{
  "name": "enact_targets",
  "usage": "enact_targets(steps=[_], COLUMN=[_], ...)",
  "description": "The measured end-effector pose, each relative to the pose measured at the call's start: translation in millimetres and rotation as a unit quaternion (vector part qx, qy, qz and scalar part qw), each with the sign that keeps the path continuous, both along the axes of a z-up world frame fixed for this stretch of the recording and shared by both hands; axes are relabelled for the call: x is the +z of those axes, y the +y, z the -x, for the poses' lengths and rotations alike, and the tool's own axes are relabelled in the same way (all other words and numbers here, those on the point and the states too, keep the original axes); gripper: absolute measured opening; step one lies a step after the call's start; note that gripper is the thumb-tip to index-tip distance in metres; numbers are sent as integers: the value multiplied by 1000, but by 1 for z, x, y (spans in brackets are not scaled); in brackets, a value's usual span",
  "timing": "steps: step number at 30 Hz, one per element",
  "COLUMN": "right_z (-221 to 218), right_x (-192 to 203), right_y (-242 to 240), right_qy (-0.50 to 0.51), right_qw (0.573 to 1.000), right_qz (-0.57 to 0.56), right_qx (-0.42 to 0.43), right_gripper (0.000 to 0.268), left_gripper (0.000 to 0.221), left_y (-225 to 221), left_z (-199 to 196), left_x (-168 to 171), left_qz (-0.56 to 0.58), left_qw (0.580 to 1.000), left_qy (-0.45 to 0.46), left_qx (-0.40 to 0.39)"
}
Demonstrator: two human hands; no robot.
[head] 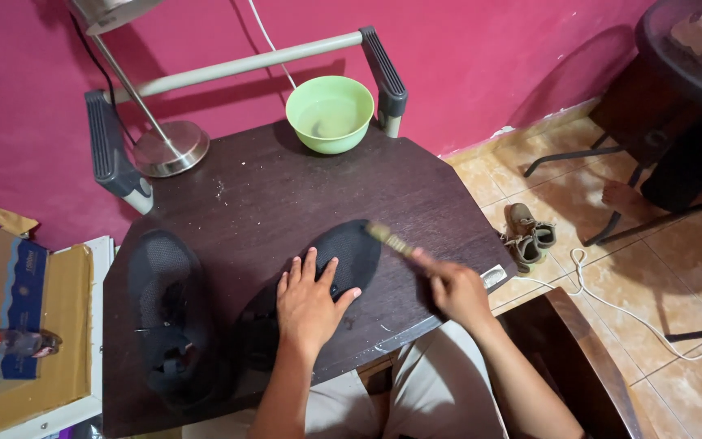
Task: Cleaning black sneakers using a toothbrush and a cleaning solution from a bowl.
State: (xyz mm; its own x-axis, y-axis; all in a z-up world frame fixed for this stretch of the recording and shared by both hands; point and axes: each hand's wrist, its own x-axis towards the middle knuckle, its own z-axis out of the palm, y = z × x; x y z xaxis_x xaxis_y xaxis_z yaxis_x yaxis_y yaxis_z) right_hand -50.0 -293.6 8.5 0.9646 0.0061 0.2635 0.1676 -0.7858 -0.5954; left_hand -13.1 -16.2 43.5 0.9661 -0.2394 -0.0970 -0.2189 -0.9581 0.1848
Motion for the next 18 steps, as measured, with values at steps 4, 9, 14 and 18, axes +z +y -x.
enact_targets(steps=[4, 9, 14, 18], right_z=[-1, -13, 5, 13], right_x=[-14, -56, 2, 18], right_y=[-10, -27, -4, 14], right_qy=[-6, -42, -15, -1], right_qw=[996, 981, 999, 999], right_qz=[-86, -171, -26, 2], right_qx=[31, 81, 14, 44], right_gripper=[23, 20, 19, 17], left_gripper=[73, 73, 76, 89], left_y=[0, 0, 0, 0], left_z=[0, 1, 1, 4], left_x=[1, 5, 4, 12], left_qz=[-1, 5, 7, 34], left_qw=[1000, 1000, 1000, 999], left_qy=[2, 13, 14, -5], left_qx=[3, 6, 6, 5])
